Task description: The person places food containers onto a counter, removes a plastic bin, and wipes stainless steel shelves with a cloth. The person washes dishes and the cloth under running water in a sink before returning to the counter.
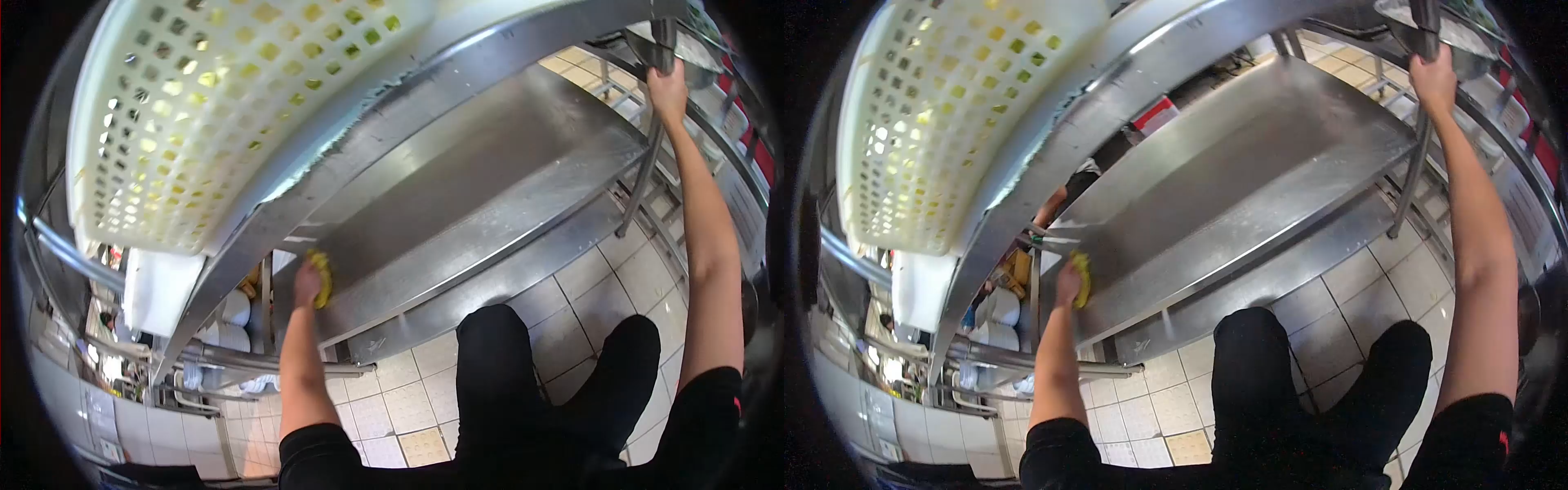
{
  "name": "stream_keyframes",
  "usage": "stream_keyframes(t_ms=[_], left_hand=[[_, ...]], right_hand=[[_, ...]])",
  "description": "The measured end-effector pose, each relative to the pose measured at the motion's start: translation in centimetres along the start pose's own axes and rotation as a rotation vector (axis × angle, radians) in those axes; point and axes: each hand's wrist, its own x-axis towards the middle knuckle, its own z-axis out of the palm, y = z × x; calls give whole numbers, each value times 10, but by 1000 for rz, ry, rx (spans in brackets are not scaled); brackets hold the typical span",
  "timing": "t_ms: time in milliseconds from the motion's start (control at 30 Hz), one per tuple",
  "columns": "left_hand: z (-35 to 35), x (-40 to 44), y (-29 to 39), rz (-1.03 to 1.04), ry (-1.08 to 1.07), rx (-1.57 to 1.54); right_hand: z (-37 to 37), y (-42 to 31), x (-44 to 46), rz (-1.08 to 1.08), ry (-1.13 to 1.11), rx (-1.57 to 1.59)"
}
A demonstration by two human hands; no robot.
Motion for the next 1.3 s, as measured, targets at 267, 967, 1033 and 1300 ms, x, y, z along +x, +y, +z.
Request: stream_keyframes(t_ms=[267, 967, 1033, 1300], left_hand=[[-39, 60, -91, -193, 47, 486], [14, 282, -11, -91, -71, 117], [24, 293, -3, -115, -106, 116], [88, 314, 142, 24, -16, 613]], right_hand=[[2, -12, -1, -82, 179, -50], [-9, -51, -24, -25, 297, 39], [-9, -48, -23, -58, 296, 69], [-14, -49, -20, 38, 244, 158]])
